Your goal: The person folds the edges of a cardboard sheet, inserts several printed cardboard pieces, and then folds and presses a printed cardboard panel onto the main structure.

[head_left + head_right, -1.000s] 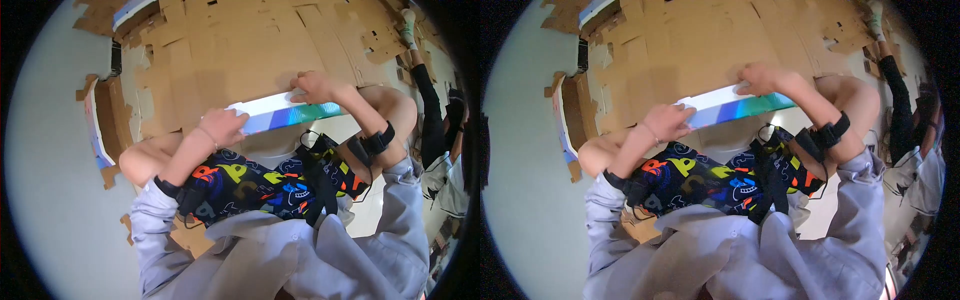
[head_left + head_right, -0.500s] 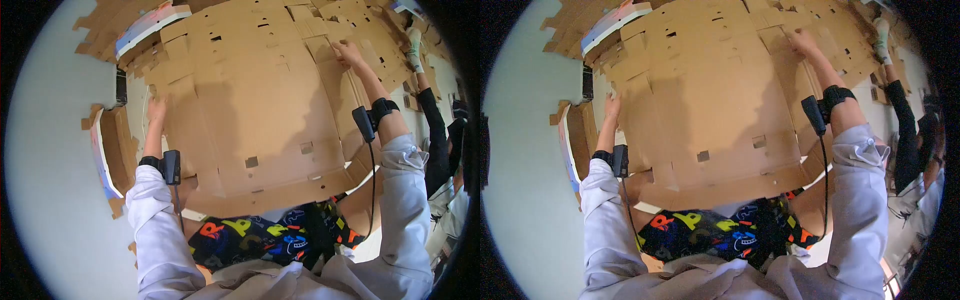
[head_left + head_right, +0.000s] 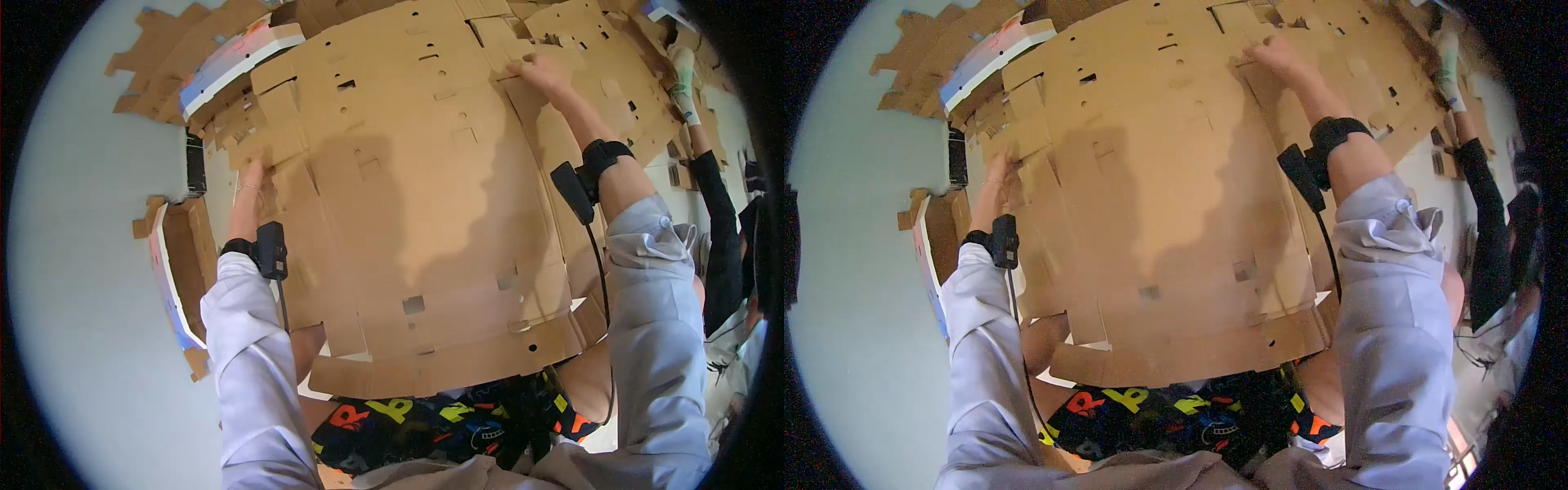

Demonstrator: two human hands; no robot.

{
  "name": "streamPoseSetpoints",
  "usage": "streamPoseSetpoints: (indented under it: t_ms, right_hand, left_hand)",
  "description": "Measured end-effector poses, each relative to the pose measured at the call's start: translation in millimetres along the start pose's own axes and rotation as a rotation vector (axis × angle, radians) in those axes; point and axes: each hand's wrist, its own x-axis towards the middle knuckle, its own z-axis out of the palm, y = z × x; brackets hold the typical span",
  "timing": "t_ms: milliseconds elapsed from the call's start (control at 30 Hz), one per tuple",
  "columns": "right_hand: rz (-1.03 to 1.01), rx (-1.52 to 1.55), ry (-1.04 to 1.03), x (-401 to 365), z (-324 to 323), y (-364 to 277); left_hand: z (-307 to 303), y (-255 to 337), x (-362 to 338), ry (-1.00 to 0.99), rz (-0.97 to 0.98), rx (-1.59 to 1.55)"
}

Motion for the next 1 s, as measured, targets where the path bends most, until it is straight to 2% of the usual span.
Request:
streamPoseSetpoints:
  t_ms: [33, 133, 167, 233, 267, 333, 433, 533, 567, 633, 667, 733, 767, 833, 867, 933, 1000]
  right_hand:
    - [0.014, -0.007, -0.077, 4, -4, -2]
    - [-0.036, 0.07, -0.065, 1, -7, -4]
    - [0.013, 0.044, 0.001, 3, -7, -8]
    - [0.115, -0.006, 0.14, 8, -8, -10]
    - [0.121, 0.077, 0.156, 14, -6, -6]
    - [0.135, 0.244, 0.183, 30, 3, 5]
    - [0.072, 0.79, 0.531, 21, 15, -15]
    - [-0.085, 0.8, 0.191, 11, 15, -35]
    - [-0.201, 0.667, 0.003, 33, 20, -24]
    - [-0.398, 0.055, 0.118, 35, 40, -37]
    - [-0.494, -0.252, 0.174, 37, 46, -45]
    - [-0.599, -0.357, 0.065, 60, 65, -44]
    - [-0.648, -0.409, 0.01, 71, 72, -41]
    - [-0.568, -0.641, 0.06, 53, 65, -69]
    - [-0.524, -0.758, 0.084, 40, 57, -86]
    - [-0.568, -0.886, 0.026, 26, 38, -110]
    - [-0.565, -0.98, -0.078, 4, 24, -130]
  left_hand:
    - [6, 18, -21, -0.006, 0.001, -0.064]
    - [15, 61, -57, -0.029, 0.054, -0.187]
    - [18, 69, -62, 0.002, 0.109, -0.194]
    - [27, 77, -68, -0.168, 0.176, -0.014]
    - [35, 81, -72, -0.256, 0.21, 0.079]
    - [65, 72, -73, -0.275, 0.394, 0.207]
    - [114, 39, -66, -0.096, 0.846, 0.383]
    - [112, 75, -71, -0.214, 0.43, 0.449]
    - [115, 81, -69, -0.185, 0.454, 0.496]
    - [118, 86, -55, -0.117, 0.502, 0.593]
    - [117, 90, -46, -0.174, 0.588, 0.621]
    - [112, 96, -25, -0.284, 0.764, 0.676]
    - [112, 97, -17, -0.321, 0.748, 0.668]
    - [115, 99, -8, -0.4, 0.717, 0.65]
    - [115, 104, -12, -0.39, 0.707, 0.726]
    - [107, 134, -33, -0.365, 0.685, 0.88]
    - [95, 173, -78, -0.43, 0.64, 1.18]
